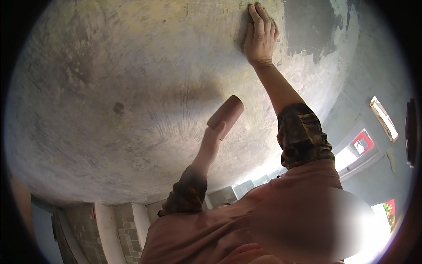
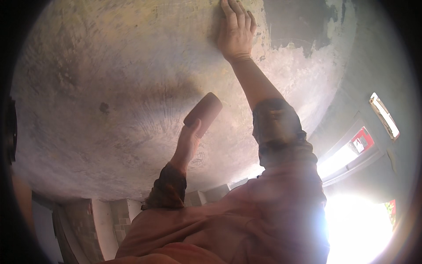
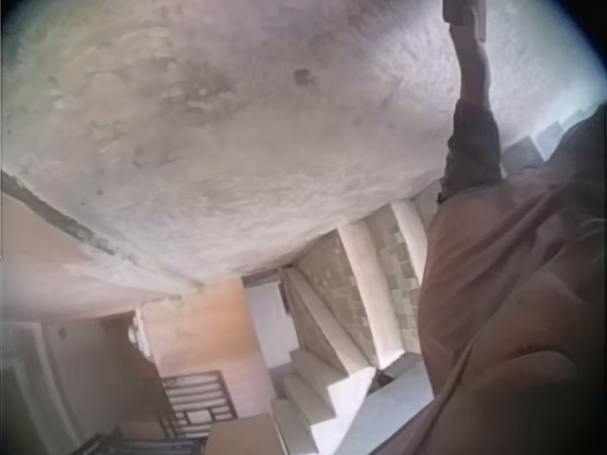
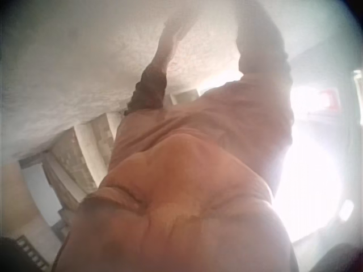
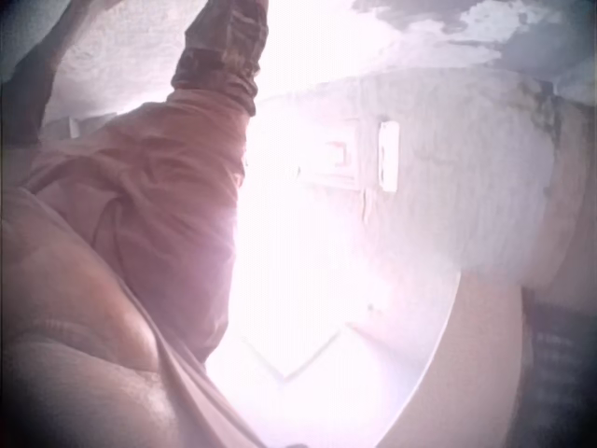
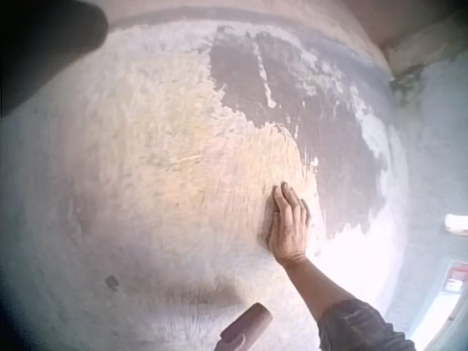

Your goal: The person smooths a wall surface using a small rectangular tool held in the right hand while the left hand supports the wall. The person repeatedly rubs the tool over the same area in circular and back-and-forth motions.

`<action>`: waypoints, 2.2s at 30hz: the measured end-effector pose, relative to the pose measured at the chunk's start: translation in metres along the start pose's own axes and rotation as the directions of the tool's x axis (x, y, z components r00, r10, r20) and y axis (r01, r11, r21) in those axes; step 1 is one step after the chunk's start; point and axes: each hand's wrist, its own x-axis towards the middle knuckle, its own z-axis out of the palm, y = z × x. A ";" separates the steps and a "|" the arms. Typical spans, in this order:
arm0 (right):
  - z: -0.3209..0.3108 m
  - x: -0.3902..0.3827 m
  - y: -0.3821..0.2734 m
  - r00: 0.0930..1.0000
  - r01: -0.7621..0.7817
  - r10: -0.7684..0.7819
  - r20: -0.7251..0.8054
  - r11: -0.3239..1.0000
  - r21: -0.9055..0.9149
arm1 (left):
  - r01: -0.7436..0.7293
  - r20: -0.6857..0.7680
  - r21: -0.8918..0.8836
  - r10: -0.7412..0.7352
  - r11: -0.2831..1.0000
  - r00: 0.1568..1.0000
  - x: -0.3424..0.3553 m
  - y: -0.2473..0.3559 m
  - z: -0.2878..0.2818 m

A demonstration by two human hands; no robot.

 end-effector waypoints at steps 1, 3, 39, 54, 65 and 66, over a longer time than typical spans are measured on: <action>-0.005 0.002 -0.001 1.000 0.000 0.000 0.016 1.000 0.026 | -0.059 0.031 -0.196 0.066 0.979 0.997 0.000 0.003 -0.001; -0.020 -0.001 -0.007 0.973 -0.186 0.153 0.174 0.963 0.196 | -0.027 0.021 -0.444 0.040 0.896 0.999 0.002 0.009 -0.005; -0.078 -0.112 -0.144 0.940 -0.265 0.302 0.159 0.939 -0.221 | -0.807 0.662 0.586 0.617 -0.073 0.425 0.043 0.143 -0.044; -0.016 -0.063 -0.063 0.982 -0.170 0.165 0.088 0.984 0.050 | 0.012 0.620 0.728 0.665 -0.686 0.417 0.099 0.166 0.008; -0.015 -0.054 -0.039 0.981 -0.163 0.162 0.107 0.987 0.002 | 0.057 0.608 0.706 0.644 -0.706 0.465 0.098 0.163 0.009; -0.015 -0.054 -0.038 0.990 -0.127 0.123 0.073 0.991 0.043 | 0.058 0.606 0.704 0.643 -0.707 0.468 0.098 0.163 0.009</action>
